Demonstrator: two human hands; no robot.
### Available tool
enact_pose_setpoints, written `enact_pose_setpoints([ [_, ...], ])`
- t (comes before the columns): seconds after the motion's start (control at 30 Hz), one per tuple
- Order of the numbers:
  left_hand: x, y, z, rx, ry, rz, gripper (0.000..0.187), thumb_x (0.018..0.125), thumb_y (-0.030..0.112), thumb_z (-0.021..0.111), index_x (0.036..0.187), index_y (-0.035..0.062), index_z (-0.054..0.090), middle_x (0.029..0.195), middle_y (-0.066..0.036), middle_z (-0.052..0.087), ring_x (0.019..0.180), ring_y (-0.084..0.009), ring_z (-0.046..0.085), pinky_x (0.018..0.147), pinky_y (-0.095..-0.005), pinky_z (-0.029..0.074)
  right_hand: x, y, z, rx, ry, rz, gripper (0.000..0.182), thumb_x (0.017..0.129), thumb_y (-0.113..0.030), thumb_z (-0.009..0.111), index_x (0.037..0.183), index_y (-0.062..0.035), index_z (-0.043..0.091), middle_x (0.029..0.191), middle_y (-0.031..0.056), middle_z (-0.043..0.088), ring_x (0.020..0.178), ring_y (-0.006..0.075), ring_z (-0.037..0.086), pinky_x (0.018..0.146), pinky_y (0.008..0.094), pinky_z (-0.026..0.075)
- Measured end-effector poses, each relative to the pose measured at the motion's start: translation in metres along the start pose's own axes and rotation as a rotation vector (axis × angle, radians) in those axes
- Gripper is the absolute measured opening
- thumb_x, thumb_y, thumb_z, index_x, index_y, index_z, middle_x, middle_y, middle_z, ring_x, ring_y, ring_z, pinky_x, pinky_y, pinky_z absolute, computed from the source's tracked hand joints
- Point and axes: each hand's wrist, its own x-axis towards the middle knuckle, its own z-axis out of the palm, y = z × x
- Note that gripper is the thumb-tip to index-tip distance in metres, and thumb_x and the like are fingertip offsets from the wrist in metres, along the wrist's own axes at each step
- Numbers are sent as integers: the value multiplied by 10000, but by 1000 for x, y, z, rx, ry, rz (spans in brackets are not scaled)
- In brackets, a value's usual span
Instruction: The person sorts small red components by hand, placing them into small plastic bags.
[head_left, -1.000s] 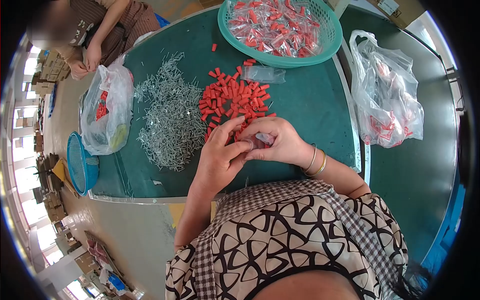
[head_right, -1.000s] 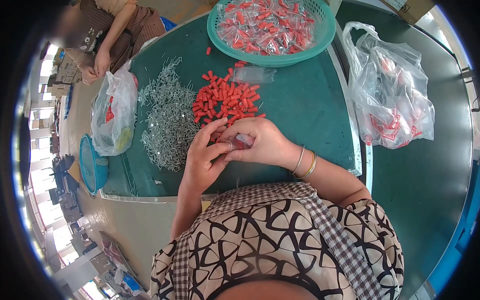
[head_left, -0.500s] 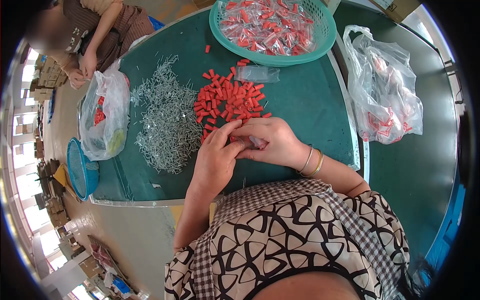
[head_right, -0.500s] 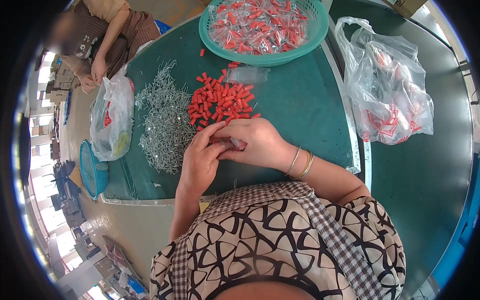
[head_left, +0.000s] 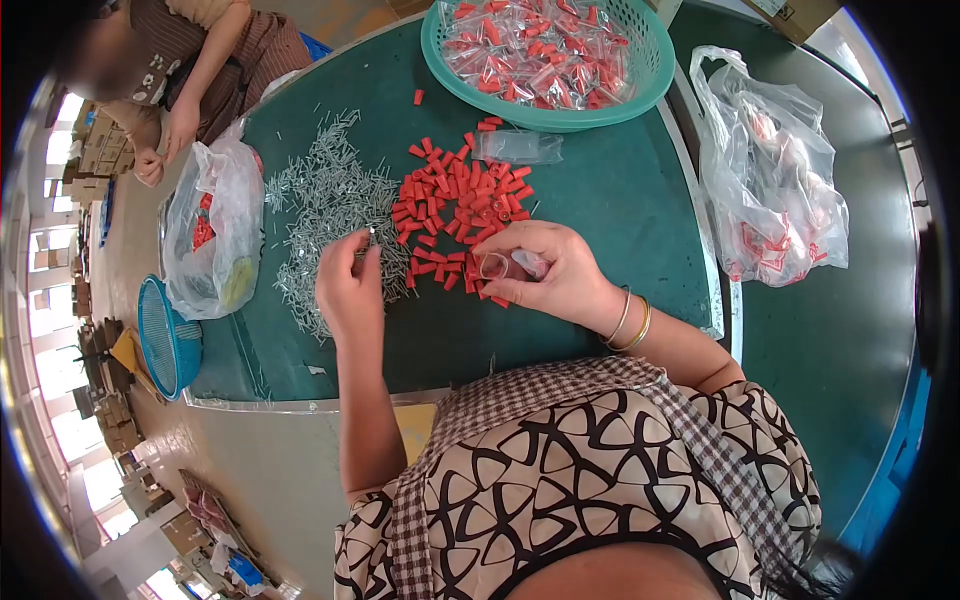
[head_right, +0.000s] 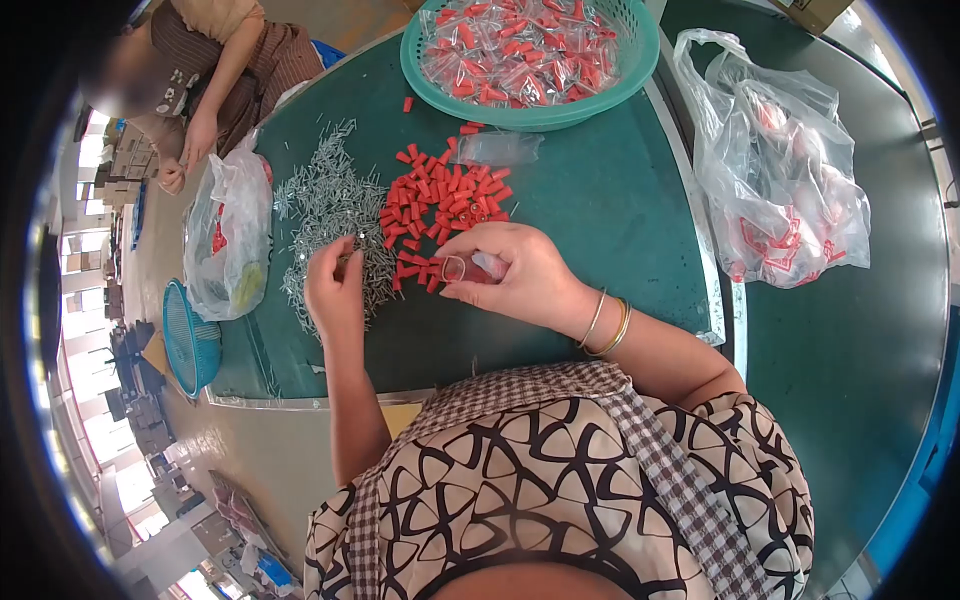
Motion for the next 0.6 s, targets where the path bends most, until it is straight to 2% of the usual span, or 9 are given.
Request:
enact_pose_setpoints([
  [0.1, 11, -22, 12, 344, 27, 78, 281, 818, 121, 716, 1080, 32, 663, 993, -143, 630, 874, -338, 626, 763, -430, 497, 0, -1, 0, -5, -29, 6, 342, 749, 3, 780, 1075, -36, 684, 923, 52, 681, 833, 120, 657, 692, 253, 549],
  [0.33, 21, -24, 15, 291, -80, 9, 172, 794, 82, 715, 948, 21, 668, 924, -126, 633, 846, -339, 630, 736, -428, 499, 1, -14, -1, 239, -37, 301, 338, 755, 25, 780, 1075, -28, 682, 942, 60, 682, 859, 123, 666, 706, 256, 564],
  [0.43, 21, -22, 13, 275, -69, 23, 153, 786, 78, 721, 920, 23, 669, 896, -119, 638, 816, -324, 638, 720, -415, 499, 0, -1, 3, 181, -22, 99, 295, 802, -7, 760, 1082, -21, 672, 910, 44, 661, 729, 89, 649, 586, 231, 557],
  [0.53, 22, -28, 14, 277, -59, 40, 148, 782, 80, 729, 906, 29, 668, 880, -110, 647, 786, -294, 655, 704, -394, 502, 0, -2, 2, 150, -31, 98, 295, 801, -7, 760, 1082, -21, 672, 907, 43, 658, 718, 85, 644, 579, 230, 555],
  [0.6, 20, -31, 14, 239, -42, 67, 139, 782, 75, 728, 895, 28, 661, 875, -111, 643, 780, -292, 656, 698, -391, 503, 2, -9, -1, 180, -44, 230, 341, 758, 22, 780, 1081, -24, 677, 941, 57, 670, 813, 113, 657, 669, 248, 564],
])
